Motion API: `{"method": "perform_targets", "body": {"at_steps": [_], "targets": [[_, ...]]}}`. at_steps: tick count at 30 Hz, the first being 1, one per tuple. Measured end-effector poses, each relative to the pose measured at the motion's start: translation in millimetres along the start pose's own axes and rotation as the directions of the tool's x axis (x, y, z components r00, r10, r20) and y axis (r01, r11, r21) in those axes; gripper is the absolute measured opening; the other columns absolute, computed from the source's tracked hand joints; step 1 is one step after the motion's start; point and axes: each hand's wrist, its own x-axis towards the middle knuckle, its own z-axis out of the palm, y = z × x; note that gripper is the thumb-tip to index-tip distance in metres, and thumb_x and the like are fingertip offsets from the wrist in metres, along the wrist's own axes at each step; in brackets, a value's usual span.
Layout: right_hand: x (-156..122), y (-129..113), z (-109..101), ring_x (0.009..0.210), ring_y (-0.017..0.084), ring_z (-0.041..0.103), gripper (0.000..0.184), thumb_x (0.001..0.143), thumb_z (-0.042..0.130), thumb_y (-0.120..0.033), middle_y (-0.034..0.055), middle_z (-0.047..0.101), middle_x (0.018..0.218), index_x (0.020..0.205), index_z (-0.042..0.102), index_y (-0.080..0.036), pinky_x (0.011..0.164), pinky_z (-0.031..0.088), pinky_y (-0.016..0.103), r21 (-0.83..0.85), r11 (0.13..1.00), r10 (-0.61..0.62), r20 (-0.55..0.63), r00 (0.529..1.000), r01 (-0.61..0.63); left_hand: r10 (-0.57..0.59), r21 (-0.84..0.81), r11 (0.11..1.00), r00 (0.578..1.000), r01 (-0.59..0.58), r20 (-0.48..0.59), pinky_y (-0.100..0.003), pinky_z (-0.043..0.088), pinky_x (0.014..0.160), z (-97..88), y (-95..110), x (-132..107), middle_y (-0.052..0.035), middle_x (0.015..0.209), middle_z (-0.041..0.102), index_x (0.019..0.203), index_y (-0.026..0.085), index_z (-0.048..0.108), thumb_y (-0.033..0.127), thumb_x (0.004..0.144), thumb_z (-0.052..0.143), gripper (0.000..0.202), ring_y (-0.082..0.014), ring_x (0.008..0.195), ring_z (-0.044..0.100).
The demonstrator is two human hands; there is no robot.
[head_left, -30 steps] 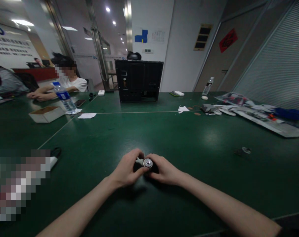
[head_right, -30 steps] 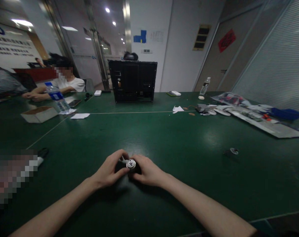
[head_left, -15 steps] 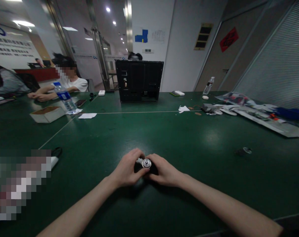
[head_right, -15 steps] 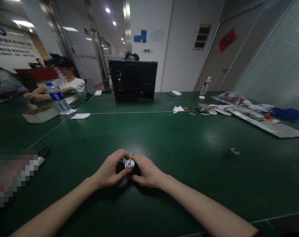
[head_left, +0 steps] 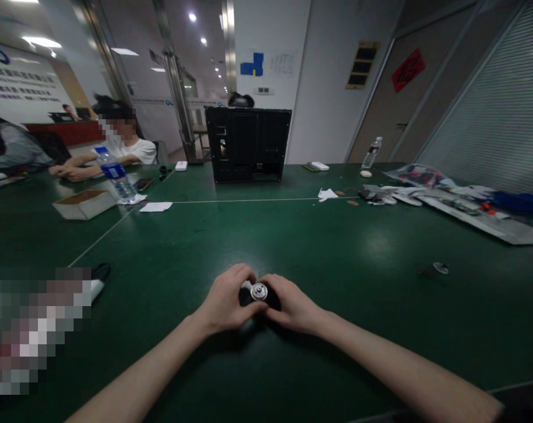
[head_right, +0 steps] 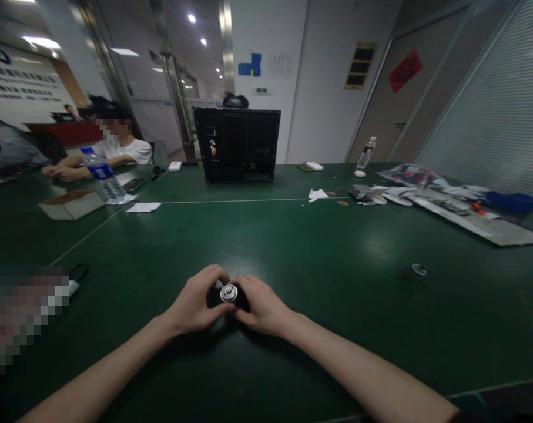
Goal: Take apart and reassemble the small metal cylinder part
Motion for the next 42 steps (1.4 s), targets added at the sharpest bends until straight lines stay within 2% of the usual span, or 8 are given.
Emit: {"method": "perform_targets", "body": {"at_steps": [4, 8, 10, 14, 19, 25, 36, 42], "targets": [[-1.5, -0.7, -1.9, 0.092, 0.02, 0.054, 0.04, 0.075, 0.064, -0.02, 0.007, 0.058, 0.103, 0.111, 0.048, -0.017, 0.082, 0.042, 0.033, 0.029, 0.999, 0.017, -0.016, 1.0, -0.017, -0.022, -0.003, 1.0, 1.0, 0.022, -0.006, -0.031, 0.041, 0.071, 1.0, -2.2, 1.6, -0.0043, 0.085, 0.055, 0.086, 0.018, 0.054, 0.035, 0.081, 0.06, 0.019, -0.0201, 0.079, 0.05], [-4.6, -1.4, -4.8, 0.106, 0.024, 0.053, 0.079, 0.07, 0.072, -0.031, 0.0108, 0.053, 0.121, 0.134, 0.029, -0.018, 0.091, 0.041, 0.036, 0.081, 0.997, -0.004, -0.008, 1.0, 0.004, -0.039, -0.055, 0.998, 0.999, 0.039, 0.002, -0.031, 0.042, 0.073, 2.0, -5.8, 2.8, -0.0052, 0.088, 0.057, 0.091, 0.017, 0.056, 0.032, 0.086, 0.053, 0.016, -0.0201, 0.08, 0.051], [-5.4, -1.8, -5.6, 0.11, 0.024, 0.051, 0.089, 0.067, 0.075, -0.032, 0.0115, 0.05, 0.126, 0.138, 0.024, -0.019, 0.095, 0.04, 0.037, 0.075, 0.996, -0.042, 0.0, 0.999, 0.041, -0.05, -0.077, 0.996, 0.999, 0.05, 0.009, -0.031, 0.042, 0.073, 2.8, -7.7, 3.3, -0.0053, 0.087, 0.058, 0.092, 0.017, 0.057, 0.033, 0.088, 0.049, 0.019, -0.02, 0.08, 0.052], [-5.1, -3.3, -5.9, 0.112, 0.022, 0.051, 0.077, 0.071, 0.069, -0.022, 0.0096, 0.05, 0.128, 0.137, 0.028, -0.021, 0.097, 0.038, 0.036, 0.063, 0.995, -0.082, -0.004, 0.997, 0.082, -0.032, -0.103, 0.994, 0.998, 0.037, 0.053, -0.031, 0.042, 0.074, 3.8, -10.0, 3.8, -0.0052, 0.087, 0.058, 0.095, 0.016, 0.058, 0.036, 0.092, 0.042, 0.025, -0.0196, 0.08, 0.052], [-3.5, -5.4, -4.7, 0.097, 0.021, 0.057, 0.067, 0.071, 0.064, -0.016, 0.0078, 0.059, 0.109, 0.132, 0.034, -0.019, 0.087, 0.043, 0.035, 0.082, 0.997, 0.009, -0.001, 1.0, -0.009, -0.033, -0.115, 0.992, 0.994, 0.045, 0.107, -0.031, 0.042, 0.075, 4.0, -9.7, 4.8, -0.005, 0.087, 0.058, 0.097, 0.016, 0.058, 0.036, 0.095, 0.037, 0.029, -0.0192, 0.08, 0.053], [-2.5, -5.1, -3.7, 0.085, 0.017, 0.061, 0.065, 0.072, 0.062, -0.016, 0.0048, 0.062, 0.097, 0.128, 0.029, -0.019, 0.078, 0.046, 0.03, 0.218, 0.974, 0.068, 0.003, 0.998, -0.068, -0.032, -0.068, 0.997, 0.995, 0.038, 0.091, -0.031, 0.042, 0.074, 5.6, -11.4, 4.8, -0.0055, 0.086, 0.058, 0.092, 0.015, 0.056, 0.037, 0.094, 0.039, 0.028, -0.02, 0.08, 0.052], [-4.4, 1.0, 0.1, 0.085, 0.017, 0.058, 0.061, 0.073, 0.061, -0.018, 0.006, 0.059, 0.102, 0.126, 0.031, -0.02, 0.076, 0.044, 0.03, 0.014, 1.0, 0.021, -0.043, 0.999, -0.02, -0.007, 0.02, 1.0, 0.992, 0.005, 0.126, -0.037, 0.041, 0.08, 5.1, -8.5, 1.7, -0.008, 0.095, 0.059, 0.109, 0.017, 0.055, 0.041, 0.087, 0.051, 0.033, -0.0238, 0.087, 0.052], [-4.3, 2.2, 0.7, 0.085, 0.018, 0.058, 0.061, 0.075, 0.06, -0.02, 0.0067, 0.059, 0.101, 0.127, 0.028, -0.02, 0.077, 0.044, 0.03, 0.028, 0.999, 0.031, -0.032, 0.999, -0.03, -0.018, -0.001, 1.0, 0.988, 0.018, 0.156, -0.036, 0.041, 0.08, 4.2, -5.7, 2.9, -0.0076, 0.094, 0.06, 0.101, 0.017, 0.058, 0.038, 0.091, 0.046, 0.027, -0.0228, 0.086, 0.052]]}}
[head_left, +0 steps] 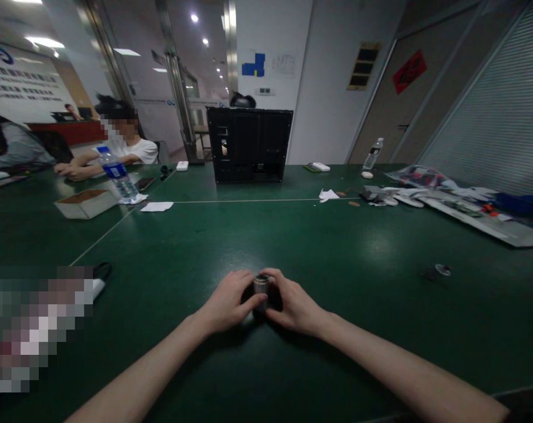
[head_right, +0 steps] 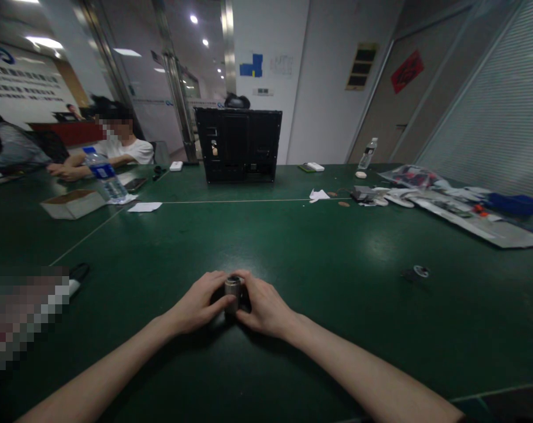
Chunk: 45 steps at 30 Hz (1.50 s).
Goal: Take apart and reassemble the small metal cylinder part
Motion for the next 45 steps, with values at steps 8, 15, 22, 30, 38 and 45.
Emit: {"method": "perform_targets", "body": {"at_steps": [8, 15, 22, 30, 38, 45], "targets": [[-0.2, -1.0, -0.6, 0.096, 0.02, 0.058, 0.069, 0.073, 0.061, -0.014, 0.01, 0.056, 0.113, 0.132, 0.026, -0.02, 0.085, 0.045, 0.033, 0.091, 0.996, -0.018, 0.0, 1.0, 0.018, -0.028, -0.085, 0.996, 0.999, 0.031, 0.033, -0.037, 0.04, 0.085, -1.2, 0.3, -0.5, -0.0079, 0.1, 0.061, 0.102, 0.017, 0.057, 0.039, 0.094, 0.036, 0.032, -0.0229, 0.089, 0.053], [-0.6, -4.1, -1.0, 0.078, 0.015, 0.058, 0.068, 0.072, 0.06, -0.014, 0.005, 0.06, 0.097, 0.132, 0.028, -0.019, 0.07, 0.046, 0.026, 0.112, 0.994, 0.007, 0.025, 1.0, -0.01, 0.01, -0.096, 0.995, 0.999, -0.006, 0.043, -0.038, 0.038, 0.089, -1.3, -1.0, -1.3, -0.0087, 0.104, 0.061, 0.102, 0.017, 0.057, 0.037, 0.097, 0.029, 0.035, -0.0225, 0.094, 0.053], [1.8, -1.3, 2.0, 0.07, 0.013, 0.056, 0.07, 0.068, 0.06, -0.01, 0.0004, 0.059, 0.085, 0.129, 0.028, -0.019, 0.063, 0.044, 0.023, 0.163, 0.984, 0.077, -0.016, 0.997, -0.073, 0.008, -0.051, 0.999, 0.999, -0.01, -0.041, -0.035, 0.041, 0.079, 2.3, -4.9, -0.3, -0.007, 0.092, 0.059, 0.096, 0.016, 0.057, 0.039, 0.094, 0.036, 0.031, -0.0217, 0.085, 0.052], [0.7, -2.4, 0.1, 0.077, 0.015, 0.056, 0.066, 0.071, 0.06, -0.015, 0.0056, 0.058, 0.098, 0.131, 0.034, -0.018, 0.069, 0.046, 0.026, 0.034, 0.999, 0.032, -0.034, 0.999, -0.03, -0.152, -0.104, 0.984, 0.985, 0.144, -0.077, -0.03, 0.041, 0.067, 1.1, 2.0, 2.4, -0.004, 0.083, 0.058, 0.084, 0.016, 0.055, 0.044, 0.086, 0.05, 0.028, -0.02, 0.076, 0.052], [0.5, -4.0, -5.0, 0.101, 0.021, 0.055, 0.068, 0.073, 0.065, -0.025, 0.0119, 0.052, 0.122, 0.133, 0.036, -0.016, 0.086, 0.046, 0.034, 0.039, 0.999, -0.012, -0.043, 0.999, 0.014, -0.188, -0.225, 0.958, 0.982, 0.181, -0.012, -0.031, 0.04, 0.075, 0.6, 3.7, 2.4, -0.0049, 0.087, 0.061, 0.089, 0.016, 0.059, 0.045, 0.093, 0.037, 0.037, -0.0208, 0.083, 0.053], [1.7, -1.2, -3.6, 0.112, 0.023, 0.05, 0.07, 0.069, 0.07, -0.024, 0.0114, 0.05, 0.126, 0.131, 0.038, -0.017, 0.097, 0.041, 0.036, 0.079, 0.996, -0.033, -0.043, 0.999, 0.036, -0.155, -0.262, 0.953, 0.988, 0.15, 0.001, -0.032, 0.039, 0.084, 1.9, 2.0, 3.0, -0.0056, 0.094, 0.059, 0.091, 0.017, 0.061, 0.04, 0.095, 0.034, 0.036, -0.0207, 0.092, 0.052]]}}
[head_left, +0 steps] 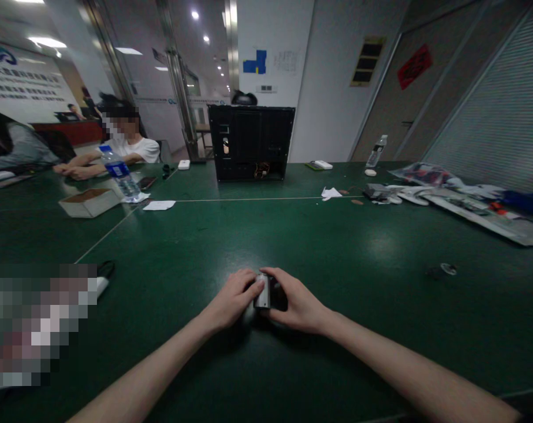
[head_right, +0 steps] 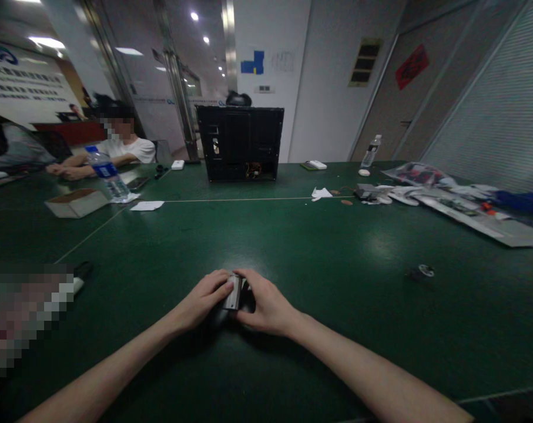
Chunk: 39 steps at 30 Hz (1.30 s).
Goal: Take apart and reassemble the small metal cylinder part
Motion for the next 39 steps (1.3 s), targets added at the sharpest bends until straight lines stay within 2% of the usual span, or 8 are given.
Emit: {"method": "perform_targets", "body": {"at_steps": [4, 9, 13, 16, 23, 28, 34, 39], "targets": [[0.1, 0.4, -0.1, 0.105, 0.022, 0.054, 0.07, 0.067, 0.075, -0.031, 0.0101, 0.054, 0.121, 0.128, 0.043, -0.018, 0.09, 0.044, 0.036, 0.043, 0.998, 0.056, -0.025, 0.998, -0.055, 0.002, -0.036, 0.999, 1.0, -0.001, 0.009, -0.033, 0.039, 0.087, -2.0, 1.1, 0.4, -0.0065, 0.1, 0.057, 0.089, 0.017, 0.063, 0.039, 0.095, 0.032, 0.039, -0.021, 0.097, 0.049], [1.5, -2.1, -2.6, 0.076, 0.015, 0.057, 0.065, 0.067, 0.075, -0.037, 0.006, 0.06, 0.102, 0.122, 0.048, -0.017, 0.065, 0.048, 0.027, 0.181, 0.967, 0.177, 0.031, 0.984, -0.18, 0.01, -0.036, 0.999, 1.0, -0.01, 0.009, -0.033, 0.037, 0.087, -2.9, 0.3, 0.4, -0.006, 0.099, 0.058, 0.085, 0.017, 0.065, 0.042, 0.096, 0.028, 0.045, -0.0208, 0.096, 0.05], [2.9, -2.2, -4.0, 0.074, 0.015, 0.055, 0.058, 0.068, 0.076, -0.039, 0.003, 0.061, 0.091, 0.117, 0.054, -0.016, 0.066, 0.045, 0.026, 0.218, 0.957, 0.186, 0.053, 0.981, -0.193, -0.002, -0.008, 1.0, 1.0, 0.002, -0.011, -0.032, 0.037, 0.083, -1.6, -0.9, 0.7, -0.0058, 0.094, 0.059, 0.08, 0.016, 0.062, 0.042, 0.096, 0.026, 0.047, -0.02, 0.091, 0.05], [3.3, -1.1, -3.7, 0.073, 0.014, 0.055, 0.052, 0.071, 0.073, -0.041, 0.0025, 0.062, 0.088, 0.114, 0.057, -0.016, 0.066, 0.044, 0.026, 0.257, 0.946, 0.185, 0.081, 0.979, -0.2, -0.014, 0.015, 1.0, 1.0, 0.015, -0.02, -0.033, 0.037, 0.082, -1.7, 1.3, -0.1, -0.0058, 0.092, 0.059, 0.084, 0.016, 0.06, 0.041, 0.097, 0.021, 0.048, -0.0201, 0.088, 0.049], [3.7, -0.4, -4.2, 0.077, 0.016, 0.057, 0.042, 0.077, 0.066, -0.045, 0.0037, 0.063, 0.091, 0.106, 0.059, -0.016, 0.07, 0.044, 0.028, 0.289, 0.936, 0.178, 0.101, 0.979, -0.2, -0.026, 0.014, 1.0, 1.0, 0.027, -0.017, -0.034, 0.038, 0.08, -2.5, 5.2, -1.1, -0.0056, 0.088, 0.057, 0.086, 0.017, 0.059, 0.038, 0.096, 0.018, 0.047, -0.0207, 0.085, 0.048], [3.1, -0.5, -3.4, 0.077, 0.016, 0.057, 0.044, 0.075, 0.069, -0.041, 0.0036, 0.062, 0.093, 0.11, 0.057, -0.017, 0.07, 0.045, 0.028, 0.267, 0.945, 0.174, 0.075, 0.982, -0.188, -0.012, 0.009, 1.0, 1.0, 0.012, -0.017, -0.034, 0.038, 0.08, -1.6, 1.0, 0.3, -0.0054, 0.088, 0.058, 0.081, 0.017, 0.059, 0.039, 0.096, 0.02, 0.047, -0.0205, 0.086, 0.049], [2.4, 0.8, -0.5, 0.081, 0.015, 0.056, 0.069, 0.062, 0.079, -0.028, 0.0051, 0.056, 0.109, 0.122, 0.046, -0.02, 0.069, 0.048, 0.027, 0.252, 0.947, 0.204, 0.003, 0.979, -0.198, 0.007, 0.005, 1.0, 1.0, -0.007, -0.005, -0.033, 0.039, 0.083, -3.9, 0.1, 1.0, -0.0061, 0.097, 0.059, 0.09, 0.017, 0.063, 0.038, 0.095, 0.029, 0.04, -0.0212, 0.093, 0.05], [0.9, 2.8, 2.7, 0.085, 0.016, 0.054, 0.068, 0.062, 0.075, -0.015, 0.0059, 0.05, 0.113, 0.122, 0.044, -0.022, 0.065, 0.048, 0.025, 0.155, 0.982, 0.121, -0.059, 0.991, -0.111, 0.022, 0.086, 0.996, 1.0, -0.02, -0.014, -0.036, 0.039, 0.086, -3.1, -0.1, 0.3, -0.0069, 0.098, 0.06, 0.095, 0.017, 0.063, 0.041, 0.091, 0.041, 0.033, -0.0223, 0.094, 0.051]]}}
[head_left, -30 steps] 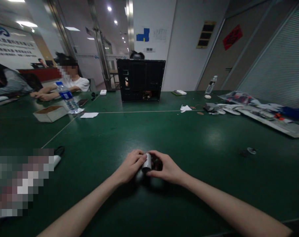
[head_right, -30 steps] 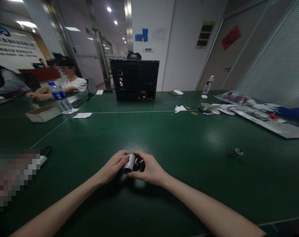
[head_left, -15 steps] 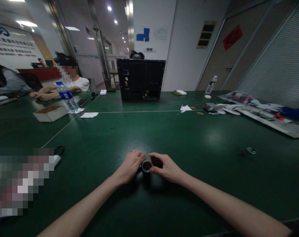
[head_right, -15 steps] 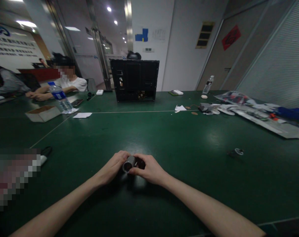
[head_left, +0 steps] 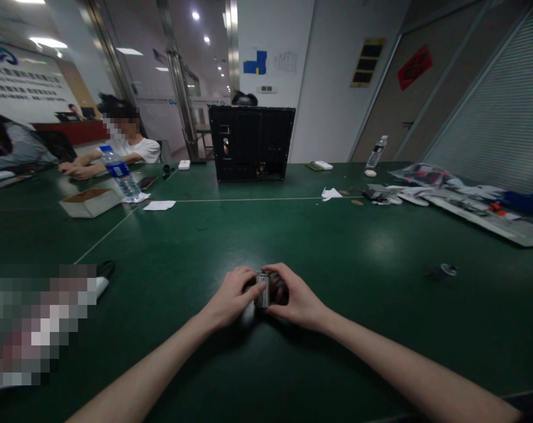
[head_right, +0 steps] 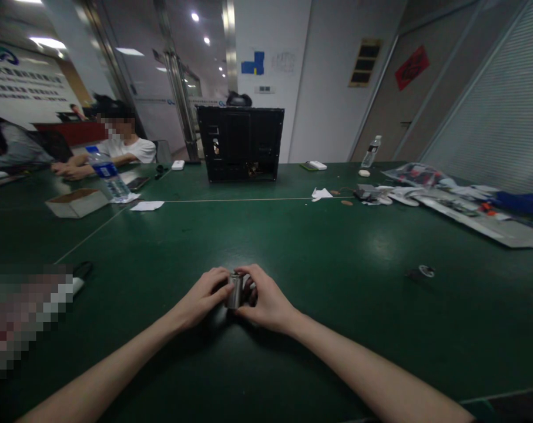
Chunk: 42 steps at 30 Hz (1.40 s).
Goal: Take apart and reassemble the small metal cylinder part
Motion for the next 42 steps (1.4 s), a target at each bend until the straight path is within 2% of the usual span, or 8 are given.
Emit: {"method": "perform_targets", "body": {"at_steps": [4, 11, 21, 27, 33, 37, 42], "targets": [[-1.2, -4.3, 0.9, 0.085, 0.014, 0.052, 0.064, 0.065, 0.068, -0.009, 0.0058, 0.046, 0.113, 0.123, 0.043, -0.022, 0.071, 0.048, 0.026, -0.096, 0.99, -0.106, 0.024, 0.994, 0.108, -0.022, 0.078, 0.997, 0.999, 0.025, -0.041, -0.037, 0.039, 0.086, 2.4, 0.3, -1.5, -0.0066, 0.096, 0.062, 0.099, 0.016, 0.063, 0.043, 0.079, 0.061, 0.034, -0.0232, 0.09, 0.054], [-1.9, -6.6, 0.4, 0.087, 0.015, 0.051, 0.062, 0.067, 0.066, -0.008, 0.0067, 0.044, 0.116, 0.122, 0.042, -0.024, 0.068, 0.048, 0.025, -0.125, 0.985, -0.117, 0.044, 0.992, 0.122, -0.03, -0.001, 1.0, 0.998, 0.03, -0.048, -0.032, 0.04, 0.082, 1.8, 2.8, 0.0, -0.0044, 0.086, 0.069, 0.091, 0.016, 0.068, 0.042, 0.075, 0.067, 0.03, -0.0215, 0.081, 0.06], [-2.0, -7.5, -2.7, 0.09, 0.016, 0.051, 0.059, 0.071, 0.066, -0.011, 0.005, 0.049, 0.11, 0.122, 0.04, -0.024, 0.075, 0.047, 0.028, -0.122, 0.981, -0.144, 0.059, 0.988, 0.15, -0.017, -0.009, 1.0, 0.999, 0.016, -0.049, -0.03, 0.041, 0.075, 1.1, 2.9, 2.9, -0.0026, 0.079, 0.068, 0.084, 0.016, 0.068, 0.038, 0.073, 0.069, 0.025, -0.0199, 0.076, 0.06], [-3.8, -7.0, -4.9, 0.093, 0.016, 0.052, 0.059, 0.07, 0.065, -0.009, 0.0061, 0.046, 0.118, 0.122, 0.042, -0.024, 0.077, 0.047, 0.028, -0.147, 0.978, -0.137, 0.07, 0.988, 0.146, 0.008, -0.146, 0.989, 1.0, -0.008, 0.001, -0.027, 0.043, 0.073, 2.0, 2.5, 3.4, -0.0023, 0.087, 0.068, 0.093, 0.016, 0.067, 0.028, 0.073, 0.07, 0.023, -0.0188, 0.081, 0.061], [-3.4, -7.4, -6.6, 0.09, 0.017, 0.053, 0.062, 0.069, 0.068, -0.014, 0.0061, 0.047, 0.115, 0.124, 0.041, -0.024, 0.077, 0.047, 0.03, -0.157, 0.979, -0.116, 0.073, 0.991, 0.127, -0.074, -0.268, 0.961, 0.997, 0.066, -0.019, -0.029, 0.048, 0.076, 5.4, -4.6, 5.6, -0.0033, 0.092, 0.066, 0.099, 0.015, 0.057, 0.029, 0.067, 0.075, 0.039, -0.0189, 0.084, 0.062], [-2.9, -4.7, -5.7, 0.09, 0.017, 0.053, 0.066, 0.069, 0.071, -0.018, 0.0068, 0.047, 0.114, 0.126, 0.039, -0.024, 0.074, 0.047, 0.029, -0.153, 0.98, -0.117, 0.063, 0.991, 0.126, -0.088, -0.281, 0.956, 0.996, 0.079, -0.02, -0.03, 0.049, 0.077, 6.2, -5.7, 6.6, -0.0044, 0.09, 0.065, 0.091, 0.014, 0.058, 0.029, 0.071, 0.071, 0.028, -0.0192, 0.084, 0.062], [-1.5, 0.0, -3.6, 0.096, 0.02, 0.051, 0.072, 0.069, 0.075, -0.027, 0.0077, 0.047, 0.115, 0.13, 0.037, -0.024, 0.079, 0.047, 0.033, -0.153, 0.98, -0.12, 0.05, 0.991, 0.127, -0.102, -0.322, 0.942, 0.995, 0.099, 0.008, -0.031, 0.049, 0.076, 4.7, -4.2, 7.0, -0.0068, 0.09, 0.066, 0.095, 0.013, 0.061, 0.029, 0.079, 0.061, 0.023, -0.0198, 0.083, 0.062]]}}
